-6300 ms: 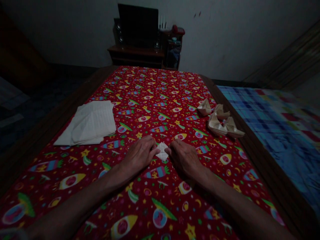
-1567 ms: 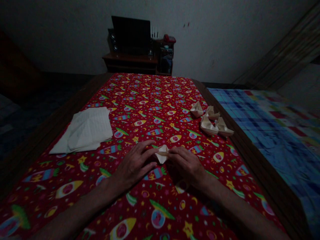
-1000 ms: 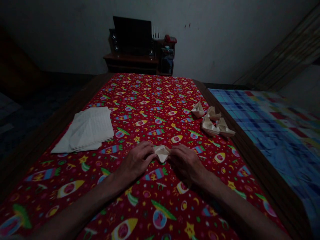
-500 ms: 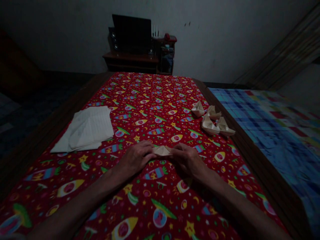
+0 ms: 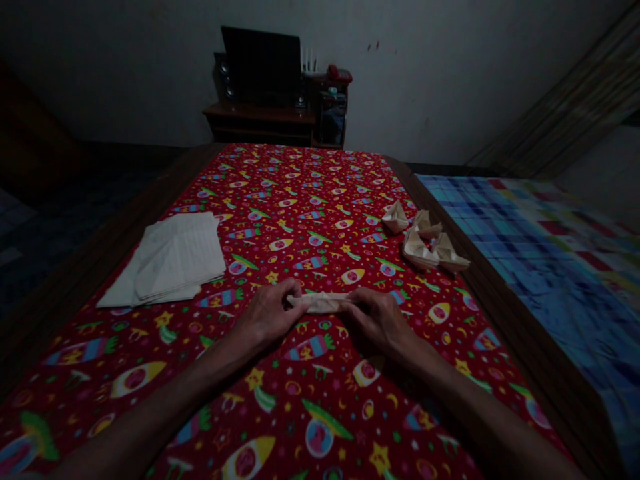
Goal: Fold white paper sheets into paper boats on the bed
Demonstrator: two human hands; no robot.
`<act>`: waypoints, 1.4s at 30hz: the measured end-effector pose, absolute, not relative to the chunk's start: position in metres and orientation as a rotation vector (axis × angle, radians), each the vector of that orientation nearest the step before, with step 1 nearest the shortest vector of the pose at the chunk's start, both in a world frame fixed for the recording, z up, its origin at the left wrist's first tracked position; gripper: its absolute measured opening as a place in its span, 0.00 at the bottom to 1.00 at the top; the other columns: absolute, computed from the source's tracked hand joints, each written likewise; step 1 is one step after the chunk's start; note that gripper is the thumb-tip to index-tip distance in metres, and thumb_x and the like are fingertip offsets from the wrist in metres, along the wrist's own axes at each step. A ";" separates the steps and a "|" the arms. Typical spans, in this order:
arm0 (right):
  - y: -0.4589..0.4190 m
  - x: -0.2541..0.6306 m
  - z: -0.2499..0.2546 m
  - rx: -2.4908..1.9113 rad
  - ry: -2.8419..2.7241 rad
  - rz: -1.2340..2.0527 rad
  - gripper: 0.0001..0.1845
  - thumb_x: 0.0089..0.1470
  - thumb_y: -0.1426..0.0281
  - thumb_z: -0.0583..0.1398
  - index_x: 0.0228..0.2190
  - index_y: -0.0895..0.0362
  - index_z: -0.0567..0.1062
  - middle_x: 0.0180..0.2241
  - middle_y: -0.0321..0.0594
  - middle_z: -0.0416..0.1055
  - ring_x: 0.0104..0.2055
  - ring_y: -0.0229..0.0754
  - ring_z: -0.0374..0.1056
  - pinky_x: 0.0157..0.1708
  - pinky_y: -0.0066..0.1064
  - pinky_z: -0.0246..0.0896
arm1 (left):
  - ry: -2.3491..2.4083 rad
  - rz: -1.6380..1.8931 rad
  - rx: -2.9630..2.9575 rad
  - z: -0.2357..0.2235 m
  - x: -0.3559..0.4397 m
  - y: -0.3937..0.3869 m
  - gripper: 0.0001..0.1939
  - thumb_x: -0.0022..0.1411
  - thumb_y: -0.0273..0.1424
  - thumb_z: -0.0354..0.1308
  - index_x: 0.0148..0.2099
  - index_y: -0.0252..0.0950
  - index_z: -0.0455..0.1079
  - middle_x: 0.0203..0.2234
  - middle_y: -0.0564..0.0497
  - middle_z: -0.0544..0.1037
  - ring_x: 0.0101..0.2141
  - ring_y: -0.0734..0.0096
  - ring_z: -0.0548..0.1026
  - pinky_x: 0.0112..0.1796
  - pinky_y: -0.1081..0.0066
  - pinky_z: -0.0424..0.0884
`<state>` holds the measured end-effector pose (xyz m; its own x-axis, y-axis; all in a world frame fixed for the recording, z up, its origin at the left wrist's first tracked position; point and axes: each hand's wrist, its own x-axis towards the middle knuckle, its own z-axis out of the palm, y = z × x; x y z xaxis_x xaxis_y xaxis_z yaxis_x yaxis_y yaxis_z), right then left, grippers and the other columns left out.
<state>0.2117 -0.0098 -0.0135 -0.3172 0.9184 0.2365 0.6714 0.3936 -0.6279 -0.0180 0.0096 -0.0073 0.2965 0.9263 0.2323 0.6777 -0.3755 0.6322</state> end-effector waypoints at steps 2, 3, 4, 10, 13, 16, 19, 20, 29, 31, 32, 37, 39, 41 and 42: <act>-0.010 0.210 -0.012 -1.407 -2.090 0.588 0.11 0.58 0.68 0.54 0.27 0.57 0.73 0.23 0.36 0.71 0.23 0.36 0.65 0.24 0.25 0.55 | 1.460 0.767 2.111 -0.007 -0.017 0.010 0.05 0.51 0.27 0.59 0.32 0.37 0.67 0.20 0.58 0.73 0.19 0.76 0.70 0.21 0.78 0.62; -0.010 0.209 -0.012 -1.433 -2.100 0.580 0.12 0.58 0.67 0.54 0.26 0.57 0.72 0.21 0.35 0.70 0.22 0.35 0.64 0.23 0.25 0.53 | 1.469 0.747 2.113 -0.008 -0.017 0.009 0.06 0.51 0.27 0.59 0.34 0.37 0.67 0.22 0.58 0.74 0.20 0.75 0.71 0.22 0.77 0.64; -0.010 0.208 -0.012 -1.457 -2.115 0.556 0.13 0.58 0.67 0.53 0.26 0.57 0.72 0.21 0.35 0.69 0.21 0.34 0.63 0.22 0.24 0.51 | 1.471 0.733 2.136 -0.009 -0.017 0.008 0.07 0.52 0.26 0.58 0.36 0.37 0.67 0.23 0.57 0.75 0.21 0.74 0.72 0.23 0.76 0.65; -0.010 0.202 -0.009 -1.561 -2.224 0.341 0.14 0.58 0.65 0.53 0.22 0.57 0.67 0.18 0.33 0.62 0.19 0.33 0.55 0.21 0.26 0.42 | 1.391 0.729 2.653 -0.013 -0.012 -0.004 0.16 0.62 0.24 0.50 0.53 0.35 0.64 0.49 0.42 0.71 0.50 0.57 0.68 0.49 0.58 0.65; -0.010 0.200 -0.007 -1.588 -2.238 0.345 0.15 0.58 0.67 0.52 0.21 0.57 0.65 0.17 0.32 0.60 0.18 0.32 0.52 0.21 0.26 0.41 | 1.111 0.573 2.890 -0.013 -0.005 -0.017 0.22 0.65 0.23 0.46 0.61 0.37 0.57 0.60 0.46 0.61 0.60 0.59 0.56 0.59 0.53 0.52; -0.010 0.199 -0.008 -1.597 -2.256 0.331 0.15 0.58 0.68 0.51 0.21 0.57 0.64 0.17 0.32 0.59 0.18 0.32 0.50 0.21 0.26 0.40 | 1.014 0.406 2.909 -0.016 0.002 -0.029 0.24 0.67 0.32 0.45 0.64 0.33 0.50 0.62 0.46 0.56 0.62 0.61 0.51 0.61 0.56 0.48; -0.010 0.200 -0.010 -1.587 -2.274 0.282 0.14 0.58 0.68 0.50 0.22 0.57 0.65 0.17 0.33 0.61 0.18 0.32 0.50 0.21 0.26 0.40 | 1.038 0.343 2.891 -0.019 0.004 -0.032 0.29 0.67 0.38 0.44 0.66 0.30 0.45 0.64 0.44 0.51 0.63 0.62 0.47 0.61 0.58 0.48; -0.010 0.199 -0.010 -1.592 -2.280 0.262 0.14 0.59 0.68 0.50 0.23 0.57 0.66 0.18 0.33 0.61 0.18 0.32 0.51 0.21 0.26 0.40 | 1.034 0.340 2.894 -0.020 0.003 -0.032 0.30 0.68 0.38 0.44 0.66 0.30 0.44 0.64 0.44 0.51 0.63 0.63 0.47 0.61 0.59 0.48; -0.010 0.203 -0.011 -1.659 -2.264 0.122 0.13 0.59 0.64 0.51 0.28 0.58 0.69 0.19 0.35 0.67 0.20 0.34 0.58 0.22 0.26 0.41 | 1.109 0.347 2.909 -0.015 -0.005 -0.018 0.23 0.68 0.36 0.43 0.62 0.33 0.56 0.60 0.46 0.60 0.61 0.65 0.56 0.60 0.59 0.50; -0.010 0.205 -0.012 -1.655 -2.260 0.112 0.13 0.59 0.64 0.52 0.29 0.58 0.69 0.20 0.36 0.68 0.21 0.35 0.60 0.23 0.26 0.41 | 1.122 0.372 2.917 -0.016 -0.009 -0.018 0.21 0.68 0.35 0.43 0.61 0.34 0.57 0.60 0.47 0.61 0.60 0.65 0.57 0.59 0.60 0.52; -0.010 0.205 -0.013 -1.662 -2.262 0.111 0.13 0.59 0.64 0.52 0.29 0.58 0.69 0.20 0.36 0.68 0.21 0.35 0.60 0.23 0.26 0.41 | 1.135 0.382 2.921 -0.016 -0.012 -0.018 0.21 0.68 0.34 0.43 0.60 0.35 0.58 0.60 0.48 0.62 0.60 0.65 0.58 0.59 0.60 0.53; -0.010 0.206 -0.013 -1.705 -2.257 0.097 0.13 0.59 0.63 0.53 0.29 0.58 0.70 0.21 0.36 0.69 0.21 0.35 0.61 0.23 0.27 0.40 | 1.210 0.371 2.920 -0.016 -0.024 -0.018 0.20 0.68 0.33 0.43 0.60 0.37 0.59 0.58 0.50 0.64 0.59 0.65 0.59 0.58 0.59 0.53; -0.010 0.206 -0.013 -1.706 -2.256 0.114 0.13 0.59 0.63 0.53 0.29 0.58 0.70 0.21 0.36 0.69 0.21 0.35 0.61 0.23 0.26 0.41 | 1.233 0.376 2.918 -0.014 -0.028 -0.018 0.19 0.68 0.32 0.42 0.59 0.38 0.60 0.58 0.50 0.65 0.59 0.66 0.59 0.58 0.59 0.53; -0.011 0.206 -0.012 -1.714 -2.255 0.142 0.12 0.59 0.64 0.53 0.29 0.58 0.70 0.21 0.36 0.69 0.21 0.35 0.60 0.23 0.26 0.41 | 1.250 0.383 2.926 -0.014 -0.032 -0.017 0.19 0.68 0.31 0.42 0.59 0.38 0.61 0.58 0.50 0.65 0.59 0.66 0.60 0.58 0.58 0.53; -0.011 0.207 -0.011 -1.712 -2.255 0.155 0.12 0.59 0.64 0.53 0.29 0.58 0.70 0.21 0.36 0.69 0.21 0.35 0.60 0.23 0.26 0.42 | 1.255 0.377 2.935 -0.014 -0.034 -0.017 0.19 0.68 0.31 0.41 0.59 0.38 0.61 0.58 0.49 0.65 0.58 0.65 0.61 0.57 0.57 0.54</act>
